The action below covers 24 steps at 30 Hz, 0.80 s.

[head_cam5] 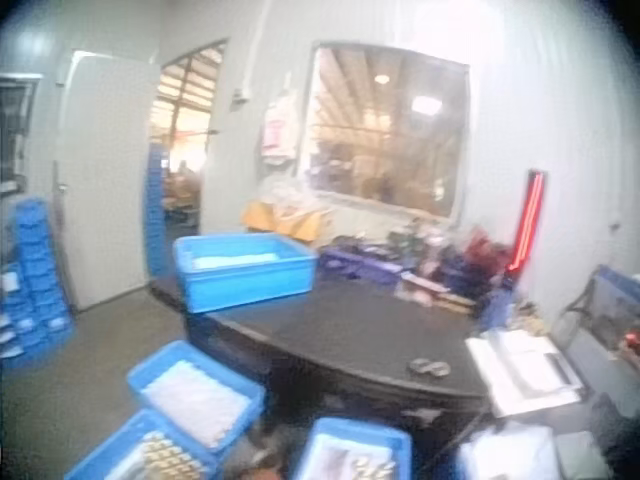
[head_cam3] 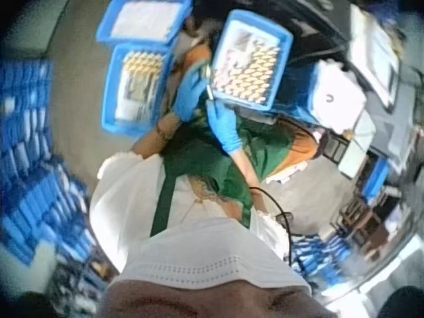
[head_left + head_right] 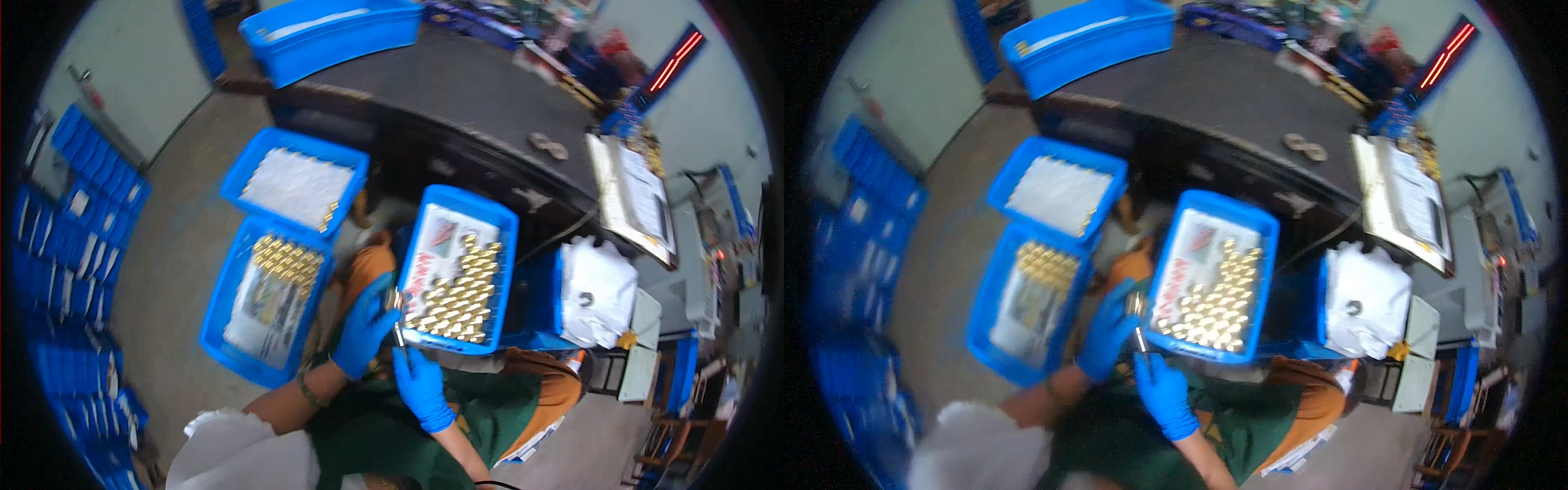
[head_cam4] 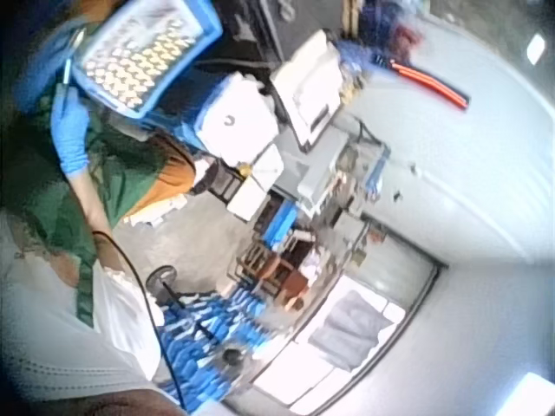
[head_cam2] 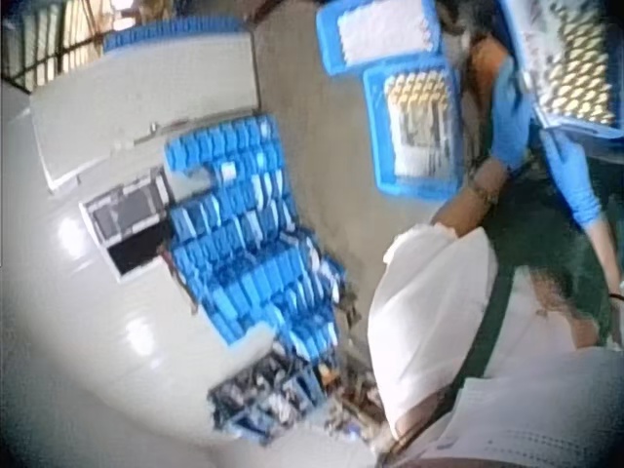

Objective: The person picks up brass metal components from a storage bin, inspects them with a measuring gauge, and organizes them into sub-bins by hand.

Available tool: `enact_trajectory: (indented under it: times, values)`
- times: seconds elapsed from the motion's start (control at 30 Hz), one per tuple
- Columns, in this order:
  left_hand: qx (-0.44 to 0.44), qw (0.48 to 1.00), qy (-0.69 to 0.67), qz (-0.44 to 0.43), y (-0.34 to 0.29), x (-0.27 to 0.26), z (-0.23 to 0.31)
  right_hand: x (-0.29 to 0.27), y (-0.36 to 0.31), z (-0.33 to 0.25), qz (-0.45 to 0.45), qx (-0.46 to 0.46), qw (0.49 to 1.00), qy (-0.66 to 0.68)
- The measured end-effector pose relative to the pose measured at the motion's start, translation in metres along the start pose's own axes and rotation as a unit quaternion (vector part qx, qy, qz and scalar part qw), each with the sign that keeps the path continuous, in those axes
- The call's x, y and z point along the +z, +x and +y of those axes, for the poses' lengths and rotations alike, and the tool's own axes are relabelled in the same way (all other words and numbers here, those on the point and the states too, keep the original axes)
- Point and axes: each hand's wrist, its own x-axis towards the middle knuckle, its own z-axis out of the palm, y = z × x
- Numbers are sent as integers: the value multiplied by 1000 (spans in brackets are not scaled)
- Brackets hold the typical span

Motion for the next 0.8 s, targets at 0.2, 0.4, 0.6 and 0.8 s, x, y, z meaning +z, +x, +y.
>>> enact_trajectory:
  times: [0.2, 0.4, 0.6, 0.8]
  values:
    - [92, 917, 353, 161, 18, -143, -59, -1, 5, 9, -16, 120, 987, 105]
    - [-35, 824, 538, 173, 12, -206, -135, -1, 3, 14, -18, 144, 977, 159]
    - [0, 857, 490, 158, 13, -212, -167, 1, 0, 25, -10, 150, 975, 163]
    - [-1, 861, 484, 155, 19, -203, -160, 3, 1, 19, 9, 124, 974, 188]
